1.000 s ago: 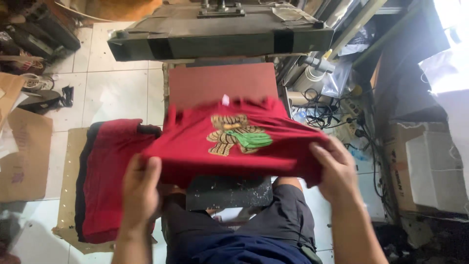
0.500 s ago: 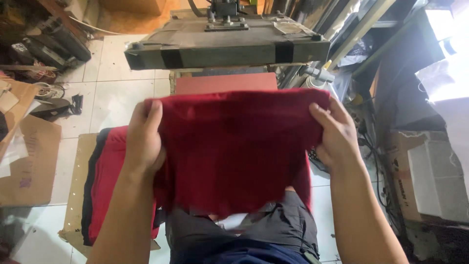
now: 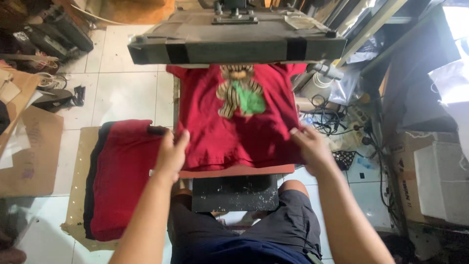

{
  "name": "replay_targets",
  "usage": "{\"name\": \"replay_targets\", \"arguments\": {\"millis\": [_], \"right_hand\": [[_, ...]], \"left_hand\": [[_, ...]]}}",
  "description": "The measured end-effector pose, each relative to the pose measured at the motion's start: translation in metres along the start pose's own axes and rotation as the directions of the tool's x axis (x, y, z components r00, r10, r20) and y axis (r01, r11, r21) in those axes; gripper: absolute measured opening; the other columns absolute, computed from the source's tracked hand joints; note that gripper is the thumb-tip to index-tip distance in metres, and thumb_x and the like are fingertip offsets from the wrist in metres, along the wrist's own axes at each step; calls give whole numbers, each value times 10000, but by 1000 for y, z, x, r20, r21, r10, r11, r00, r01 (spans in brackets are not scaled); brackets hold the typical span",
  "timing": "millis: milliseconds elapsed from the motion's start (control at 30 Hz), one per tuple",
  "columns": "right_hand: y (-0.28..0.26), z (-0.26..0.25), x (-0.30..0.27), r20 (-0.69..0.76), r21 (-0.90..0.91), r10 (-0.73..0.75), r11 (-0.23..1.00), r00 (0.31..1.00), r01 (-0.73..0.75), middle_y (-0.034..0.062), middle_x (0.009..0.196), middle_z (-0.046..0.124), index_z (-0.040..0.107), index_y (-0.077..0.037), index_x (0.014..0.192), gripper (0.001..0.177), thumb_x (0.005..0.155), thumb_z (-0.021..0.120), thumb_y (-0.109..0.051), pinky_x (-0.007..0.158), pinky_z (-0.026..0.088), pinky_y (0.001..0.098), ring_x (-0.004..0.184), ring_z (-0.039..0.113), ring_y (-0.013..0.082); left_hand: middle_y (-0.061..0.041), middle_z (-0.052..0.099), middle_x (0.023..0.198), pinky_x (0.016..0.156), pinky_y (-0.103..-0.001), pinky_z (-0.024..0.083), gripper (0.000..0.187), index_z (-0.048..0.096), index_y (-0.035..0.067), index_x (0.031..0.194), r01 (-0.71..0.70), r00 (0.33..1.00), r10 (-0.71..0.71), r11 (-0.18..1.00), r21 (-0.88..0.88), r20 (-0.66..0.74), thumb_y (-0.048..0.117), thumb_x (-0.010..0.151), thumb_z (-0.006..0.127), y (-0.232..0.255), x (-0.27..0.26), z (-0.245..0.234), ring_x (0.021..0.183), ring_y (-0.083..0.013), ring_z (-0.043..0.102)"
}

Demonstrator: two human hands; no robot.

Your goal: The person smooths a red t-shirt with a bear graphic on a heat press machine, then removes it and folds it by hand. The person repeatedly folds the shirt into a compact square, adjusting the edges and sleeves, and places the folded shirt on a stack of similar shirts.

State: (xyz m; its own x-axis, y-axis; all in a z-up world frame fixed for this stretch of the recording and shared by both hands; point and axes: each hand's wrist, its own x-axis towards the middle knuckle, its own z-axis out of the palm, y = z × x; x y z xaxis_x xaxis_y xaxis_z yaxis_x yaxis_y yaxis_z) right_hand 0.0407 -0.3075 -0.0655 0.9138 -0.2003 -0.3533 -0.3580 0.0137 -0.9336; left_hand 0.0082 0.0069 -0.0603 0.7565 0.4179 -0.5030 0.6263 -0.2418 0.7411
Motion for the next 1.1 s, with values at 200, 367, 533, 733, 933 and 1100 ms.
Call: {"name": "replay_targets", "arguments": {"millis": [200, 367, 533, 733, 933, 1100], "right_hand": [[206, -46, 64, -145, -438, 142, 878, 979, -192, 147, 976, 779, 783, -153, 1169, 440, 842, 853, -439, 722, 593, 441, 876, 750, 318], [234, -67, 82, -177, -506, 150, 834, 973, -220, 99, 906, 780, 779, -135, 1148, 431, 865, 812, -457, 621, 602, 406, 786, 750, 282], [192, -61, 57, -133, -612, 126, 769, 983, -181, 117, 989, 793, 779, -135, 1174, 424, 901, 764, -459, 770, 592, 465, 945, 752, 333], [197, -70, 44, -139, -675, 109, 717, 984, -175, 144, 977, 792, 783, -143, 1146, 378, 921, 749, -445, 829, 576, 464, 986, 745, 351], [196, -64, 26, -127, -649, 99, 744, 987, -158, 199, 997, 780, 744, -113, 1203, 421, 908, 764, -412, 859, 570, 498, 1009, 733, 394], [210, -69, 21, -128, -622, 111, 765, 986, -166, 175, 1002, 785, 737, -121, 1178, 409, 892, 789, -409, 842, 580, 474, 997, 744, 366]], "left_hand": [[-257, 630, 1354, 1041, -520, 494, 494, 597, 11, 1371, 78, 994, -74, 996, 40, -75, 363, 1025, 612, -149, 67, 48, 1306, -410, 575], [-207, 670, 1296, 1010, -497, 517, 504, 606, 52, 1361, 93, 995, -86, 980, 177, -46, 428, 1025, 606, -181, 71, 39, 1271, -377, 608], [-243, 692, 1223, 974, -511, 521, 455, 637, 11, 1299, 68, 997, -61, 984, 165, -46, 374, 1026, 610, -165, 42, 31, 1238, -424, 619], [-227, 708, 1211, 965, -507, 538, 508, 641, 17, 1299, 91, 996, -90, 962, 258, -16, 423, 993, 653, -178, 35, 37, 1219, -412, 641], [-234, 725, 1171, 978, -514, 529, 484, 673, 11, 1257, 52, 997, -37, 966, 253, -64, 408, 979, 674, -189, 45, 33, 1198, -426, 646], [-171, 757, 1112, 926, -486, 553, 437, 716, 61, 1197, 43, 996, -18, 953, 301, -85, 415, 941, 729, -185, 33, 22, 1150, -376, 683]]}}
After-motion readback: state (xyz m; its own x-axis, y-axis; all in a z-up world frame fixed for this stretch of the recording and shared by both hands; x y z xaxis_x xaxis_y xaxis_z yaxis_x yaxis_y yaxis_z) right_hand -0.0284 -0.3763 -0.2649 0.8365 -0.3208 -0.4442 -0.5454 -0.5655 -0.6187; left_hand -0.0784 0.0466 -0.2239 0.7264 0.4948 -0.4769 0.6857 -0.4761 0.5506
